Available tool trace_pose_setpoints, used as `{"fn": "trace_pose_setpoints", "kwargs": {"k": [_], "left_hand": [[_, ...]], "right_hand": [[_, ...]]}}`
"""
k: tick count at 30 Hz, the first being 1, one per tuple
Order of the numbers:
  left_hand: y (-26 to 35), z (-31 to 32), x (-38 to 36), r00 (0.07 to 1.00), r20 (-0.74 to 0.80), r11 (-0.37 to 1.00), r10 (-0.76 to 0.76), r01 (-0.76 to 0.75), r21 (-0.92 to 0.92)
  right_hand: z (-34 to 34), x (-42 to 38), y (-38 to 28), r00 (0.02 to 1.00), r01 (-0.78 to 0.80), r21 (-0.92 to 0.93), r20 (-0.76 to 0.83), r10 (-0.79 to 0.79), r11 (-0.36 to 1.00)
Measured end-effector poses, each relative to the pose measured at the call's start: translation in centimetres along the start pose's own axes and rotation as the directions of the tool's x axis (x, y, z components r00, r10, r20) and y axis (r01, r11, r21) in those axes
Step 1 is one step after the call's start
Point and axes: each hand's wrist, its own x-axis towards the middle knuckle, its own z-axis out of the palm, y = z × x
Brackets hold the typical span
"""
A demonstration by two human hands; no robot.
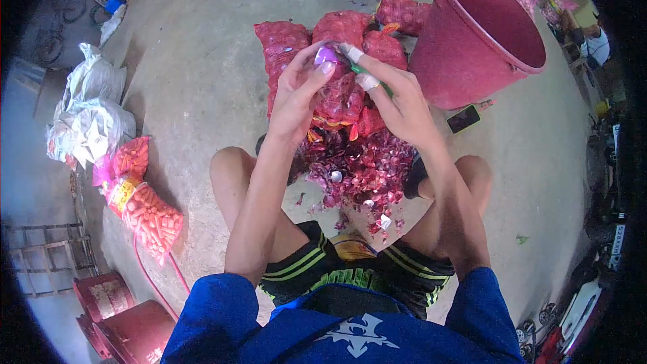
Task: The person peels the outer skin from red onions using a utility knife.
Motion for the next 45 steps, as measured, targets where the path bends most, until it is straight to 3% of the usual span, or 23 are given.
{"fn": "trace_pose_setpoints", "kwargs": {"k": [2,5,7,8,10,13,14,15,18,20,26,31,35,37,38,40,41,43,45], "left_hand": [[-0.4,-0.5,0.5,1.000,0.013,1.000,-0.004,0.004,-0.007],[0.0,-0.8,0.5,0.998,0.055,0.999,-0.037,0.037,-0.003],[0.4,-0.5,0.0,0.994,0.083,0.998,-0.070,0.070,0.005],[0.5,-0.4,-0.3,0.991,0.130,0.999,-0.038,0.039,-0.003],[0.7,-0.1,-0.4,0.984,0.178,1.000,-0.005,0.008,-0.013],[1.0,-0.5,-0.1,0.995,0.095,0.999,-0.018,0.022,-0.045],[0.9,-0.7,0.2,0.995,0.075,0.997,0.062,-0.065,0.037],[1.0,-0.6,0.2,0.988,0.062,0.982,0.140,-0.147,0.119],[0.9,-0.5,0.0,0.972,-0.026,0.952,0.235,-0.224,0.207],[1.0,-0.6,0.0,0.970,-0.048,0.954,0.237,-0.223,0.202],[1.1,-0.6,0.1,0.973,-0.072,0.962,0.218,-0.203,0.181],[1.2,-0.7,0.1,0.981,-0.081,0.972,0.173,-0.157,0.173],[1.4,-0.4,-0.3,0.990,-0.033,0.964,0.134,-0.123,0.237],[1.2,-0.2,-0.4,0.994,0.001,0.961,0.113,-0.110,0.255],[1.1,-0.1,-0.2,0.994,-0.001,0.968,0.109,-0.106,0.225],[1.1,-0.3,-0.2,0.994,-0.005,0.975,0.107,-0.104,0.197],[1.2,-0.4,-0.1,0.995,-0.010,0.976,0.095,-0.091,0.197],[1.3,-0.6,-0.1,0.997,-0.012,0.978,0.081,-0.077,0.196],[1.4,-0.6,-0.2,0.997,0.011,0.978,0.080,-0.081,0.191]], "right_hand": [[0.5,-0.2,0.5,0.999,0.032,-0.051,-0.026,-0.033,0.998],[1.3,0.3,0.5,0.986,-0.037,-0.014,-0.161,0.034,0.999],[0.8,1.1,2.9,0.943,-0.019,-0.092,-0.333,-0.013,0.996],[0.0,1.1,3.6,0.943,-0.020,-0.097,-0.334,-0.013,0.995],[-1.2,1.0,3.1,0.961,-0.129,0.038,-0.240,0.135,0.991],[-1.8,0.3,1.1,0.970,-0.231,0.185,-0.034,0.241,0.955],[-1.8,0.1,0.5,0.964,-0.267,0.243,0.067,0.258,0.933],[-1.6,-0.1,0.1,0.989,-0.144,0.141,0.050,0.138,0.980],[-0.8,-0.2,-1.1,0.999,-0.032,0.026,0.033,0.031,0.999],[-1.0,-0.2,-1.9,0.994,-0.084,0.005,0.073,0.084,0.996],[0.2,-0.2,-0.2,0.999,0.015,-0.093,-0.050,-0.019,0.996],[0.7,-0.3,-0.9,0.990,0.032,-0.313,-0.123,-0.074,0.949],[1.0,0.1,0.5,0.960,0.052,-0.305,-0.247,-0.132,0.951],[0.1,0.3,0.4,0.972,-0.102,-0.069,-0.219,0.085,0.992],[-0.5,0.2,0.1,0.972,-0.105,-0.071,-0.220,0.088,0.992],[-1.4,0.1,-0.8,0.985,-0.175,0.049,0.020,0.174,0.983],[-1.2,0.2,-0.9,0.985,-0.172,0.050,0.020,0.172,0.984],[-0.6,0.2,-1.1,1.000,0.031,0.102,0.003,-0.031,0.994],[-0.7,0.2,-0.5,0.998,0.065,0.079,0.019,-0.067,0.995]]}}
